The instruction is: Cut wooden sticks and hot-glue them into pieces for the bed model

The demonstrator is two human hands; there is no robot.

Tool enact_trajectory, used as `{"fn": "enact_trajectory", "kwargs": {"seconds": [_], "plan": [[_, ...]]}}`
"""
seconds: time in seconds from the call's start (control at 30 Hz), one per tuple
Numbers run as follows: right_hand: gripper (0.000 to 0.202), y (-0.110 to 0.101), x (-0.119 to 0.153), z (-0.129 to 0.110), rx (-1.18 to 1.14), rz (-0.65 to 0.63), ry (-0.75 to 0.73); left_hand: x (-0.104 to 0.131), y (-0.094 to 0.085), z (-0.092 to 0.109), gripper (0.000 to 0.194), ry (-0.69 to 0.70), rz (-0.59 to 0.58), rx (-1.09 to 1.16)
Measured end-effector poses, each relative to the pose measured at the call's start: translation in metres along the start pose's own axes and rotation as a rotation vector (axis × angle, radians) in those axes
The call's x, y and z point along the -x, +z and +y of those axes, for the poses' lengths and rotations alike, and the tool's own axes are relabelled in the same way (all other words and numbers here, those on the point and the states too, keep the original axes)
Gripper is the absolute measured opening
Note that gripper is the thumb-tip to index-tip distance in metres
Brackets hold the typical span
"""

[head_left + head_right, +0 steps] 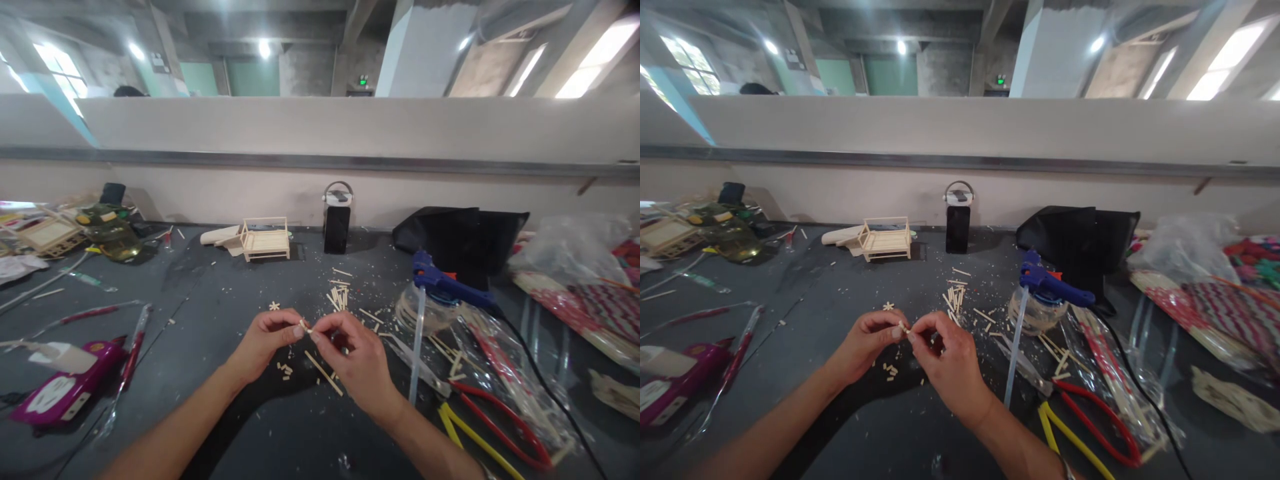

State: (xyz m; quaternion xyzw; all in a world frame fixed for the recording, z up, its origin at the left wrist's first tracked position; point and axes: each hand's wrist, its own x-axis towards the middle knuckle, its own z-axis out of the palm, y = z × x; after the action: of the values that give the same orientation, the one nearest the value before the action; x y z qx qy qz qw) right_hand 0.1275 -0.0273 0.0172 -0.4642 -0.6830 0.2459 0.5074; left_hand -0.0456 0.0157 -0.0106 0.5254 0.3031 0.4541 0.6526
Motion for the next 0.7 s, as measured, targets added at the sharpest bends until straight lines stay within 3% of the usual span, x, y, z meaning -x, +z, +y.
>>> {"fn": "enact_trajectory", "kwargs": {"seconds": [0.7], "plan": [[0.009, -0.0003, 0.0009, -0.0009, -0.006, -0.003, 0.044, 0.0013, -0.0002, -0.0002, 0.005, 0.039, -0.018, -0.065]]}}
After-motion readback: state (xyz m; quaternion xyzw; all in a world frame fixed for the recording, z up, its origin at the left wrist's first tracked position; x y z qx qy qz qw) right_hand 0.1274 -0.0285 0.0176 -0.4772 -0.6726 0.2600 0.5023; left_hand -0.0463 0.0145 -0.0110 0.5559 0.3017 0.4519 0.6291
